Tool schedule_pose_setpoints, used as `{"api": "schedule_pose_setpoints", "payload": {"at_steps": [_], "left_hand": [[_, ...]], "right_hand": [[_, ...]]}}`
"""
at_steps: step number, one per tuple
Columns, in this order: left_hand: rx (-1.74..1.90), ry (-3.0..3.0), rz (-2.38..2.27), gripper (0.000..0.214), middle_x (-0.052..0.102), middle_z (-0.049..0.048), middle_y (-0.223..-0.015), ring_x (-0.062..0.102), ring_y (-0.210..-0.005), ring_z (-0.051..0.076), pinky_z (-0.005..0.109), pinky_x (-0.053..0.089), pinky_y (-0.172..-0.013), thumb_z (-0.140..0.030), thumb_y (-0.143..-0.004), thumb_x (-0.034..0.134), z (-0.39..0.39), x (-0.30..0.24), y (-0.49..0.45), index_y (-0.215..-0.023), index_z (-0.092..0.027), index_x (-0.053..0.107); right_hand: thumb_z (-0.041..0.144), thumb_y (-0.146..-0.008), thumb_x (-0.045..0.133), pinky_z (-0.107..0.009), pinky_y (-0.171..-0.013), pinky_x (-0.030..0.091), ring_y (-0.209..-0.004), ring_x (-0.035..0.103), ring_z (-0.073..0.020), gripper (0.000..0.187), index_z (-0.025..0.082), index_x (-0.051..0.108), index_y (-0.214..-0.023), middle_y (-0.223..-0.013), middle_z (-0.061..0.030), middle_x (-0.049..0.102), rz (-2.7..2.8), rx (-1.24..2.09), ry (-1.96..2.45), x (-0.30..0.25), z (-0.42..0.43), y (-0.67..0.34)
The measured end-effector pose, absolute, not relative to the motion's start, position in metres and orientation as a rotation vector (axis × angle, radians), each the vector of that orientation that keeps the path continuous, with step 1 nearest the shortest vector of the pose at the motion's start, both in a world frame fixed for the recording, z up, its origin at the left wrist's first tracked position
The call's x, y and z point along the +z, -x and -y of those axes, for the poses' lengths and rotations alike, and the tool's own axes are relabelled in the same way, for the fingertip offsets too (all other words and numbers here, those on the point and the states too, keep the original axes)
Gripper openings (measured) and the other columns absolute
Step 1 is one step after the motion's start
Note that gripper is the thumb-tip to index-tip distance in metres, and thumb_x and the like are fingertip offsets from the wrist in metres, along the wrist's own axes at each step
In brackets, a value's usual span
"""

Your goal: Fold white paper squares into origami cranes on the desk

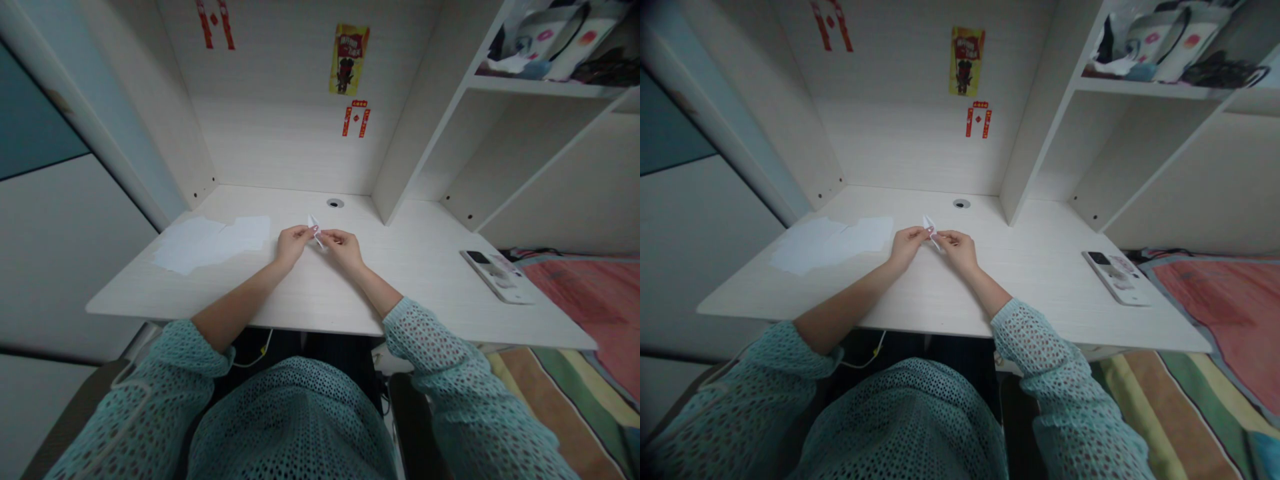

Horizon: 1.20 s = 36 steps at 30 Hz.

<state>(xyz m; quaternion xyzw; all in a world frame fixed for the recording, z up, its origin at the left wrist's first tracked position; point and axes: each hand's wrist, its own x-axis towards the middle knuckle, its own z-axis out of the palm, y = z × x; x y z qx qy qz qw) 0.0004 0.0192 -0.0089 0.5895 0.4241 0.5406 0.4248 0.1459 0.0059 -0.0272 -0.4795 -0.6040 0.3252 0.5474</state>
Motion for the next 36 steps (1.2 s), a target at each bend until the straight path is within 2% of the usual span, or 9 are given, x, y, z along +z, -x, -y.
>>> {"api": "schedule_pose_setpoints", "payload": {"at_steps": [2, 4, 9, 13, 19, 28, 34, 36], "left_hand": [[1.371, -1.512, -1.054, 0.034, 0.062, 0.0005, -0.063, 0.056, -0.066, 0.015, 0.025, 0.041, -0.066, -0.05, -0.067, 0.066, -0.021, -0.01, 0.0, -0.061, -0.017, 0.064], [1.36, -1.54, -1.042, 0.033, 0.062, 0.0001, -0.063, 0.055, -0.066, 0.014, 0.025, 0.039, -0.065, -0.05, -0.067, 0.066, -0.022, -0.011, 0.0, -0.061, -0.017, 0.064], [1.301, -1.434, -0.973, 0.034, 0.065, 0.0023, -0.069, 0.056, -0.065, 0.014, 0.025, 0.038, -0.063, -0.049, -0.062, 0.071, -0.022, -0.01, -0.002, -0.066, -0.016, 0.064], [1.307, -1.331, -0.965, 0.034, 0.067, 0.0045, -0.074, 0.058, -0.07, 0.015, 0.026, 0.04, -0.069, -0.049, -0.061, 0.072, -0.023, -0.012, -0.002, -0.068, -0.015, 0.067], [1.296, -1.257, -0.975, 0.033, 0.065, 0.0037, -0.069, 0.056, -0.069, 0.014, 0.026, 0.039, -0.069, -0.047, -0.059, 0.074, -0.024, -0.013, -0.001, -0.06, -0.016, 0.064], [1.314, -1.188, -0.991, 0.035, 0.065, 0.0048, -0.068, 0.056, -0.066, 0.014, 0.026, 0.04, -0.066, -0.048, -0.058, 0.074, -0.025, -0.016, 0.0, -0.056, -0.015, 0.062], [1.31, -1.19, -0.96, 0.037, 0.068, 0.0069, -0.078, 0.057, -0.069, 0.014, 0.025, 0.04, -0.065, -0.05, -0.061, 0.072, -0.026, -0.016, 0.0, -0.074, -0.015, 0.071], [1.323, -1.19, -0.984, 0.038, 0.068, 0.0071, -0.078, 0.056, -0.067, 0.013, 0.024, 0.039, -0.062, -0.051, -0.061, 0.071, -0.026, -0.014, 0.001, -0.074, -0.015, 0.071]], "right_hand": [[0.053, -0.07, 0.063, -0.025, -0.056, 0.04, -0.055, 0.054, -0.0121, 0.037, 0.016, 0.071, -0.07, -0.062, -0.0023, 0.066, 1.439, 0.836, 1.126, -0.03, -0.008, -0.146], [0.054, -0.069, 0.063, -0.024, -0.054, 0.039, -0.054, 0.053, -0.0116, 0.038, 0.016, 0.068, -0.063, -0.061, -0.0023, 0.065, 1.441, 0.885, 1.106, -0.032, -0.009, -0.147], [0.053, -0.068, 0.064, -0.023, -0.055, 0.039, -0.056, 0.053, -0.0114, 0.038, 0.015, 0.067, -0.067, -0.065, -0.0039, 0.066, 1.455, 0.974, 1.074, -0.03, -0.009, -0.144], [0.05, -0.066, 0.067, -0.024, -0.057, 0.04, -0.058, 0.056, -0.012, 0.035, 0.015, 0.066, -0.07, -0.067, -0.0046, 0.067, 1.421, 1.031, 1.032, -0.03, -0.008, -0.141], [0.044, -0.064, 0.069, -0.026, -0.062, 0.043, -0.061, 0.059, -0.0137, 0.032, 0.014, 0.07, -0.073, -0.07, -0.0071, 0.07, 1.398, 1.071, 1.064, -0.032, -0.005, -0.141], [0.045, -0.061, 0.073, -0.027, -0.062, 0.045, -0.064, 0.063, -0.0157, 0.034, 0.014, 0.071, -0.075, -0.072, -0.0095, 0.071, 1.407, 1.074, 1.102, -0.04, -0.009, -0.139], [0.047, -0.065, 0.07, -0.026, -0.06, 0.045, -0.063, 0.063, -0.0159, 0.035, 0.014, 0.072, -0.076, -0.072, -0.0095, 0.071, 1.44, 1.034, 1.145, -0.041, -0.009, -0.141], [0.047, -0.066, 0.069, -0.026, -0.06, 0.044, -0.064, 0.063, -0.016, 0.035, 0.014, 0.073, -0.076, -0.073, -0.0094, 0.072, 1.462, 1.007, 1.154, -0.04, -0.008, -0.142]]}}
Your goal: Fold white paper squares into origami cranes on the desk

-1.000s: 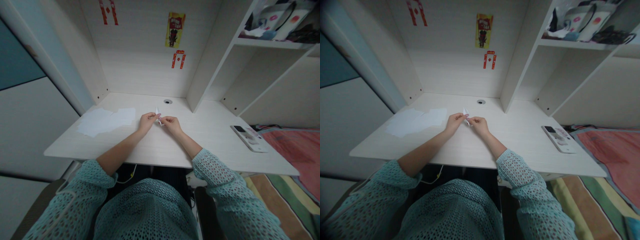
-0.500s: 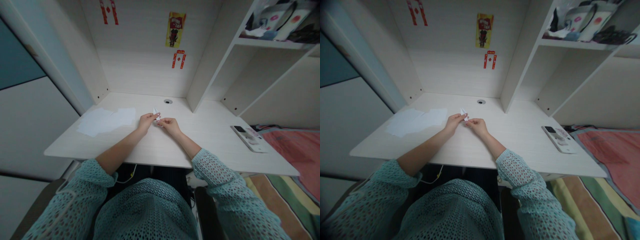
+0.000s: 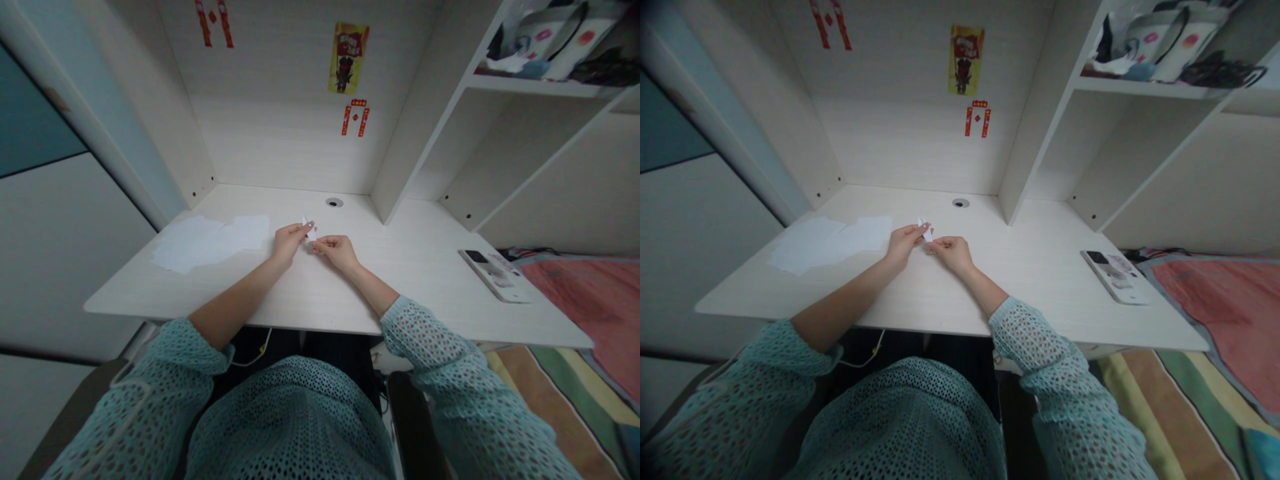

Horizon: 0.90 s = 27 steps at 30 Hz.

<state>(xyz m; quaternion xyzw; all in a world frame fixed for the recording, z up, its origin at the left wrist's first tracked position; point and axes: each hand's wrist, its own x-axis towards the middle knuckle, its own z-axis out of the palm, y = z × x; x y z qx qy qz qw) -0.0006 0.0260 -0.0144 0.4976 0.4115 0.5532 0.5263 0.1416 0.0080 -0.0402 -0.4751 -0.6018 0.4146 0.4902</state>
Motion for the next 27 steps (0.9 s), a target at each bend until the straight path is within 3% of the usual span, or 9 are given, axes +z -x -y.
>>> {"api": "schedule_pose_setpoints", "payload": {"at_steps": [5, 14, 27], "left_hand": [[1.359, -1.164, -1.001, 0.038, 0.069, 0.0079, -0.08, 0.055, -0.065, 0.012, 0.023, 0.037, -0.06, -0.053, -0.061, 0.071, -0.026, -0.012, 0.0, -0.069, -0.015, 0.07], [1.389, -1.093, -0.942, 0.04, 0.07, 0.011, -0.089, 0.061, -0.078, 0.017, 0.028, 0.044, -0.072, -0.051, -0.059, 0.073, -0.03, -0.015, 0.003, -0.076, -0.015, 0.071], [1.373, -1.001, -1.03, 0.047, 0.07, 0.0115, -0.089, 0.064, -0.081, 0.019, 0.026, 0.043, -0.067, -0.057, -0.061, 0.069, -0.027, -0.008, 0.005, -0.082, -0.015, 0.068]], "right_hand": [[0.049, -0.066, 0.068, -0.026, -0.057, 0.04, -0.059, 0.058, -0.014, 0.035, 0.014, 0.073, -0.072, -0.071, -0.0088, 0.071, 1.505, 1.002, 1.17, -0.039, -0.007, -0.141], [0.052, -0.065, 0.066, -0.023, -0.046, 0.023, -0.045, 0.035, -0.0062, 0.042, 0.011, 0.073, -0.071, -0.057, -0.0044, 0.064, 1.545, 1.05, 1.196, -0.031, 0.002, -0.138], [0.051, -0.065, 0.067, -0.023, -0.049, 0.031, -0.049, 0.045, -0.0084, 0.04, 0.012, 0.072, -0.069, -0.061, -0.0062, 0.067, 1.547, 1.124, 1.14, -0.023, 0.006, -0.138]]}}
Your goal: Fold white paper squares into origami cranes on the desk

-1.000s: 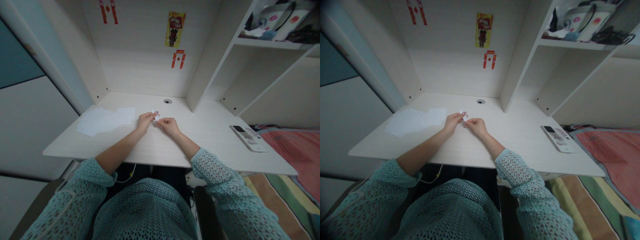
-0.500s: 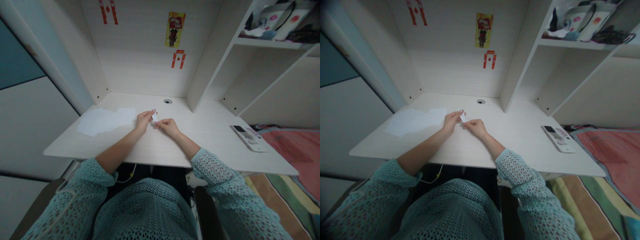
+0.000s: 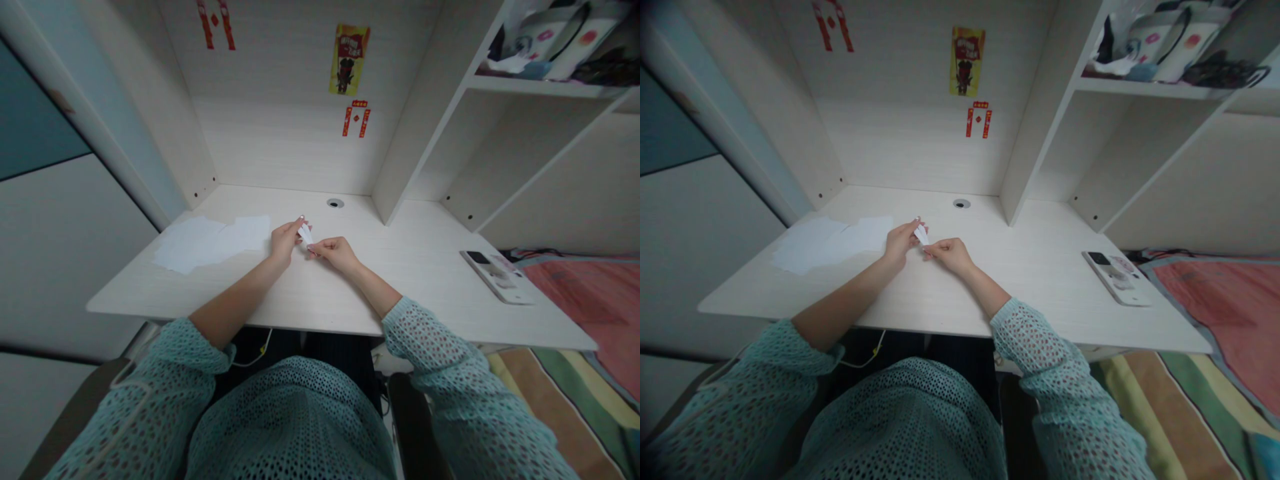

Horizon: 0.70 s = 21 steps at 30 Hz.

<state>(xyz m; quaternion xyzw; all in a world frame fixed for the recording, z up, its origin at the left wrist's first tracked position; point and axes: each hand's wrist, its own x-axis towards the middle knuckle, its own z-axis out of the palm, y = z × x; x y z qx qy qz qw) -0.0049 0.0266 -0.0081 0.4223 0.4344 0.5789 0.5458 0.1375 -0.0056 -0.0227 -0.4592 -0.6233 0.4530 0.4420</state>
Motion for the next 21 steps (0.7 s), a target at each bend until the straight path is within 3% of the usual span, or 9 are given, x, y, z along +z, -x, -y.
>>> {"api": "schedule_pose_setpoints", "payload": {"at_steps": [11, 19, 21], "left_hand": [[1.42, -1.013, -1.05, 0.047, 0.069, 0.0108, -0.096, 0.063, -0.083, 0.018, 0.023, 0.041, -0.062, -0.057, -0.064, 0.067, -0.0304, -0.0109, 0.0041, -0.089, -0.017, 0.07], [1.472, -1.084, -1.102, 0.059, 0.07, 0.0125, -0.081, 0.064, -0.077, 0.021, 0.027, 0.042, -0.062, -0.069, -0.071, 0.049, -0.0298, -0.0027, 0.0082, -0.08, -0.014, 0.071], [1.385, -1.095, -1.074, 0.057, 0.07, 0.0122, -0.081, 0.064, -0.078, 0.022, 0.028, 0.043, -0.064, -0.068, -0.069, 0.053, -0.0289, -0.0019, 0.0083, -0.082, -0.015, 0.071]], "right_hand": [[0.048, -0.068, 0.067, -0.024, -0.054, 0.036, -0.054, 0.052, -0.0104, 0.035, 0.014, 0.072, -0.068, -0.066, -0.0073, 0.069, 1.587, 1.082, 1.106, -0.0194, 0.0029, -0.1414], [0.052, -0.067, 0.066, -0.026, -0.056, 0.041, -0.062, 0.059, -0.016, 0.038, 0.015, 0.071, -0.065, -0.067, -0.0081, 0.07, 1.568, 1.035, 1.111, -0.0207, 0.0012, -0.1419], [0.054, -0.067, 0.065, -0.027, -0.057, 0.042, -0.065, 0.06, -0.017, 0.039, 0.015, 0.071, -0.065, -0.068, -0.0081, 0.07, 1.522, 1.005, 1.105, -0.0215, -0.0005, -0.1426]]}}
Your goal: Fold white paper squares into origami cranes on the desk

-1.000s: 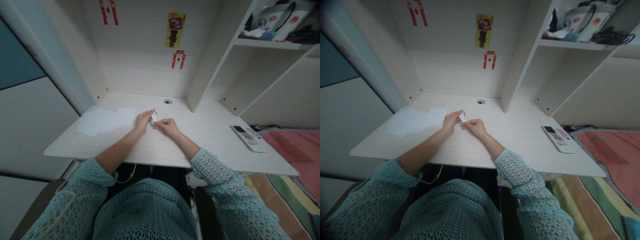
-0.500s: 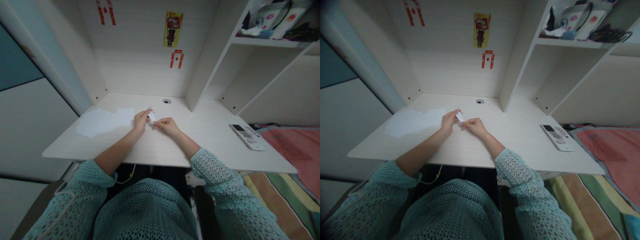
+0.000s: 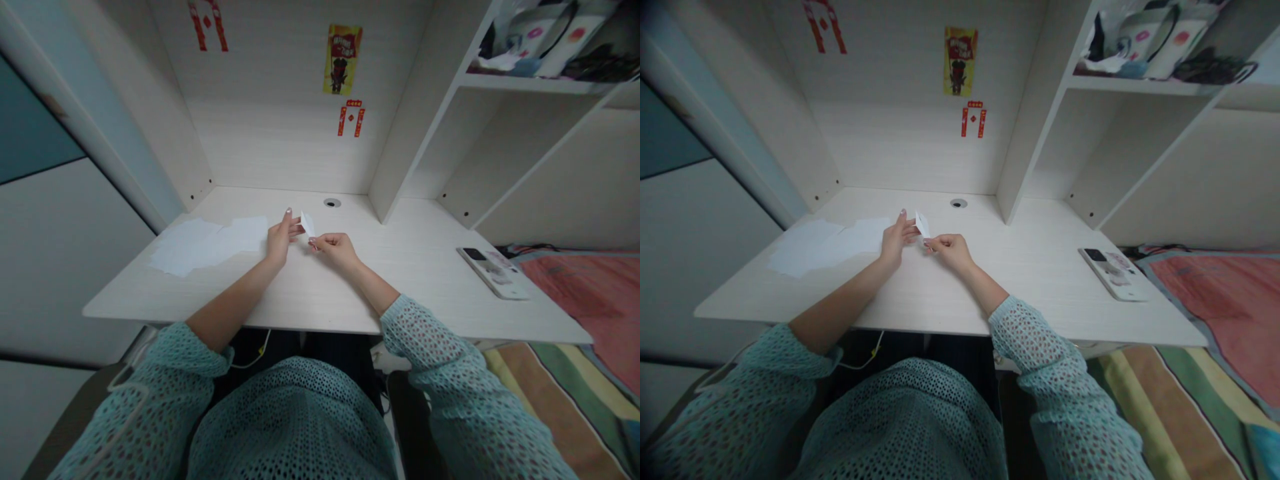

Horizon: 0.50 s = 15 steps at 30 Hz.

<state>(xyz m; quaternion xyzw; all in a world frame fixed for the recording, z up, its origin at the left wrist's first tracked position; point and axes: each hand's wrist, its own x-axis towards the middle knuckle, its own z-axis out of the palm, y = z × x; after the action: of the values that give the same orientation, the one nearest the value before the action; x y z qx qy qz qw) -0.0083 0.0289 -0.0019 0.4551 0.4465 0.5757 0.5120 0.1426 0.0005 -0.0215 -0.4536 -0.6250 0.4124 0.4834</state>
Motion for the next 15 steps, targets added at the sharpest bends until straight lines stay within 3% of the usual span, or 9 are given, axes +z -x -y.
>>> {"api": "schedule_pose_setpoints", "payload": {"at_steps": [5, 15], "left_hand": [[1.22, -1.234, -0.965, 0.043, 0.069, 0.0102, -0.08, 0.063, -0.077, 0.02, 0.028, 0.044, -0.072, -0.056, -0.058, 0.072, -0.0261, -0.0053, 0.0038, -0.07, -0.014, 0.07], [1.163, -1.162, -0.871, 0.045, 0.069, 0.0114, -0.079, 0.062, -0.072, 0.019, 0.031, 0.046, -0.073, -0.056, -0.059, 0.071, -0.0239, -0.0061, 0.0048, -0.073, -0.013, 0.07]], "right_hand": [[0.055, -0.067, 0.065, -0.027, -0.061, 0.043, -0.065, 0.06, -0.016, 0.04, 0.015, 0.071, -0.067, -0.069, -0.0071, 0.07, 1.469, 1.018, 1.061, -0.0239, -0.0041, -0.1447], [0.062, -0.066, 0.06, -0.026, -0.06, 0.042, -0.068, 0.059, -0.0157, 0.048, 0.016, 0.068, -0.071, -0.075, -0.0082, 0.07, 1.377, 1.252, 0.997, -0.0231, -0.0057, -0.1445]]}}
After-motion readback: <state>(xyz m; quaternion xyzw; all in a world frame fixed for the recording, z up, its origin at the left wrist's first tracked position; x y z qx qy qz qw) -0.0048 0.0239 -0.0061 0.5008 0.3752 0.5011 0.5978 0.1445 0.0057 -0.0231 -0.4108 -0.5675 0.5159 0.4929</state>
